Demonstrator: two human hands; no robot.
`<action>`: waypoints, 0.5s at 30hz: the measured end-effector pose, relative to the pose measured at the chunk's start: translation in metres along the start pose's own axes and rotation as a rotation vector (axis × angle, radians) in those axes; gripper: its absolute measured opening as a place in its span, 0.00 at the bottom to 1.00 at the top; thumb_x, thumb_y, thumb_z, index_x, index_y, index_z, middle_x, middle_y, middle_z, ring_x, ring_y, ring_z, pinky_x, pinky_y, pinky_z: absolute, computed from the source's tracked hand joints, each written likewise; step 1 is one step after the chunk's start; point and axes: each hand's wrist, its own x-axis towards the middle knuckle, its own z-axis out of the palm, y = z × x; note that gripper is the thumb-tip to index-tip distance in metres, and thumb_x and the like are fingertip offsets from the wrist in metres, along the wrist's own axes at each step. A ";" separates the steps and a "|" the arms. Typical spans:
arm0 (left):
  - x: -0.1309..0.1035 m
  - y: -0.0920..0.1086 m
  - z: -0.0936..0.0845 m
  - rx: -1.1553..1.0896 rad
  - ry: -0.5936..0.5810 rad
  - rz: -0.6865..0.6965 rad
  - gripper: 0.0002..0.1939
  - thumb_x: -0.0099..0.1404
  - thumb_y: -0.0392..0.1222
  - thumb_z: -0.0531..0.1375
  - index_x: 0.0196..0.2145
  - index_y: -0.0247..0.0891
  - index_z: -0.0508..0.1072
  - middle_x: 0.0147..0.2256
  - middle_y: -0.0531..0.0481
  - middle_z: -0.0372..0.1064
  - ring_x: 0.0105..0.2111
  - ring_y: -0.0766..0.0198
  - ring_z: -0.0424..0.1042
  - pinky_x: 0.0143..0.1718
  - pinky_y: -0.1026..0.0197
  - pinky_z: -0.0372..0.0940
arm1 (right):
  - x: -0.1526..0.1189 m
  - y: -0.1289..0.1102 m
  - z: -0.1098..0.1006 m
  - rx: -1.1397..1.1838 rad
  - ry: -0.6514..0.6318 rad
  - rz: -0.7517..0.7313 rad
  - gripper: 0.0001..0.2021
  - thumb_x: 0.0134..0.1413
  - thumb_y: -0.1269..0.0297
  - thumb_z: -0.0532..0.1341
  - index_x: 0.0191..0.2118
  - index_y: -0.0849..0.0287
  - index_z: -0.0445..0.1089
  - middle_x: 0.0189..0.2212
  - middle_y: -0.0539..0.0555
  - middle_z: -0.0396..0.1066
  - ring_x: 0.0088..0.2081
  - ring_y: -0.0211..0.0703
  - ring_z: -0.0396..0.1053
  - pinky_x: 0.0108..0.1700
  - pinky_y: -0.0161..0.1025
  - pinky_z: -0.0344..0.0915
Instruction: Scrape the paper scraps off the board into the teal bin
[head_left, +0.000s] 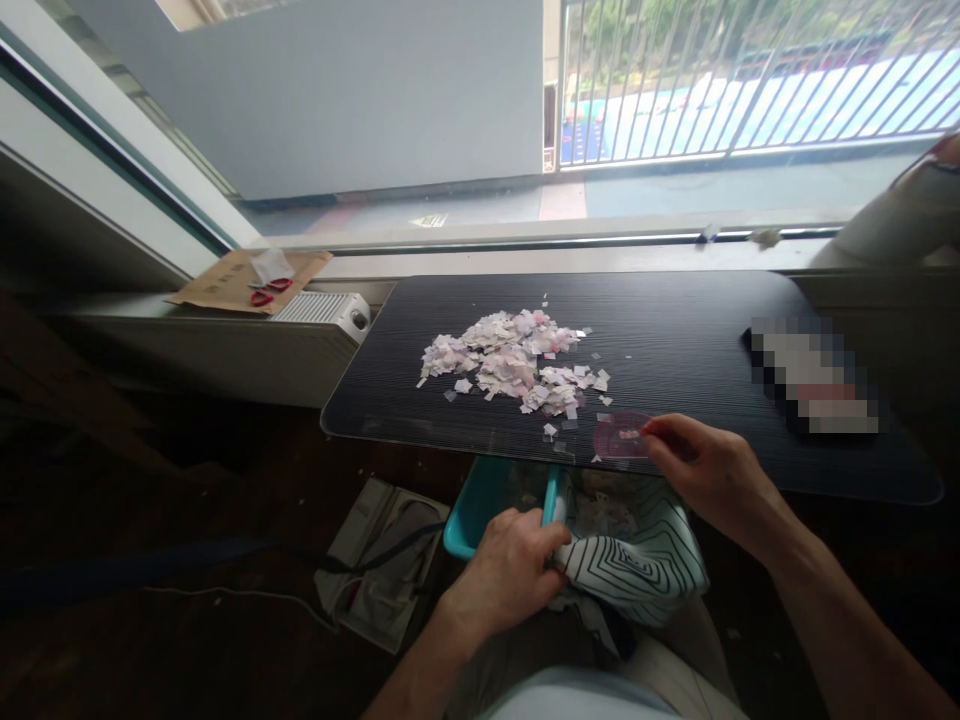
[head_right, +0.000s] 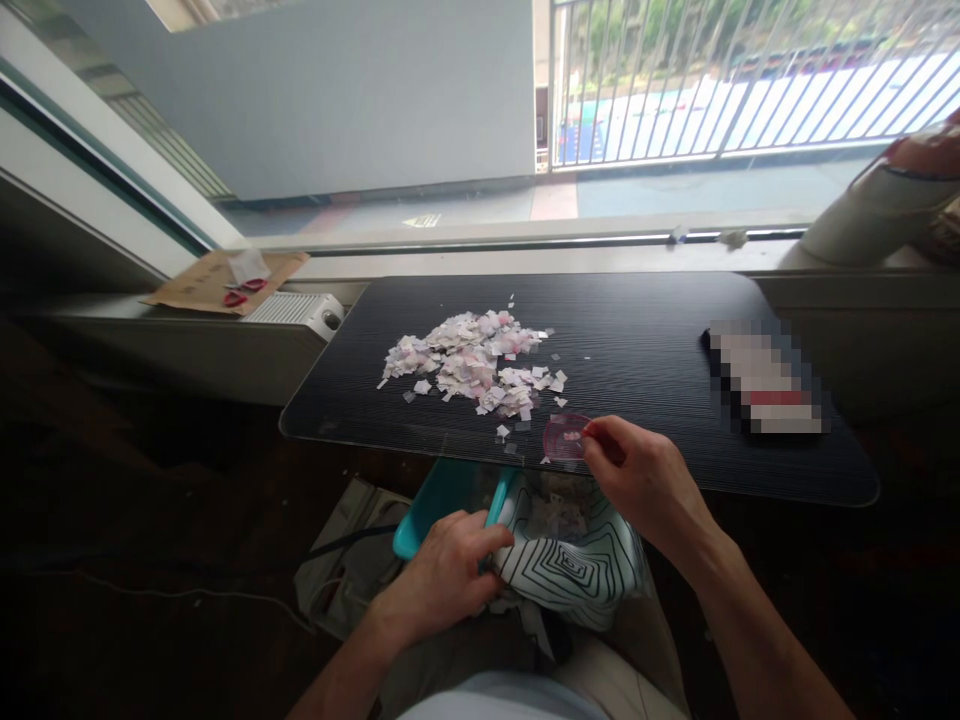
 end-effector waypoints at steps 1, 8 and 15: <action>0.000 0.000 0.000 -0.003 -0.001 -0.002 0.07 0.57 0.37 0.59 0.35 0.41 0.72 0.31 0.52 0.67 0.32 0.60 0.66 0.35 0.61 0.58 | -0.001 0.001 0.000 0.015 -0.014 0.007 0.09 0.53 0.60 0.57 0.33 0.56 0.73 0.25 0.49 0.74 0.25 0.39 0.71 0.28 0.34 0.65; 0.001 0.000 -0.001 0.003 -0.003 -0.012 0.06 0.57 0.36 0.59 0.34 0.41 0.72 0.30 0.51 0.67 0.31 0.59 0.66 0.34 0.61 0.58 | -0.003 0.001 -0.002 0.045 -0.031 0.020 0.08 0.52 0.60 0.58 0.33 0.55 0.73 0.25 0.49 0.75 0.25 0.39 0.71 0.28 0.34 0.65; 0.000 0.001 -0.003 0.006 0.000 -0.009 0.05 0.58 0.37 0.59 0.34 0.41 0.71 0.30 0.52 0.66 0.31 0.60 0.66 0.34 0.61 0.58 | -0.004 -0.001 -0.001 0.082 -0.037 0.029 0.08 0.53 0.60 0.58 0.33 0.55 0.73 0.26 0.49 0.75 0.25 0.39 0.71 0.28 0.34 0.65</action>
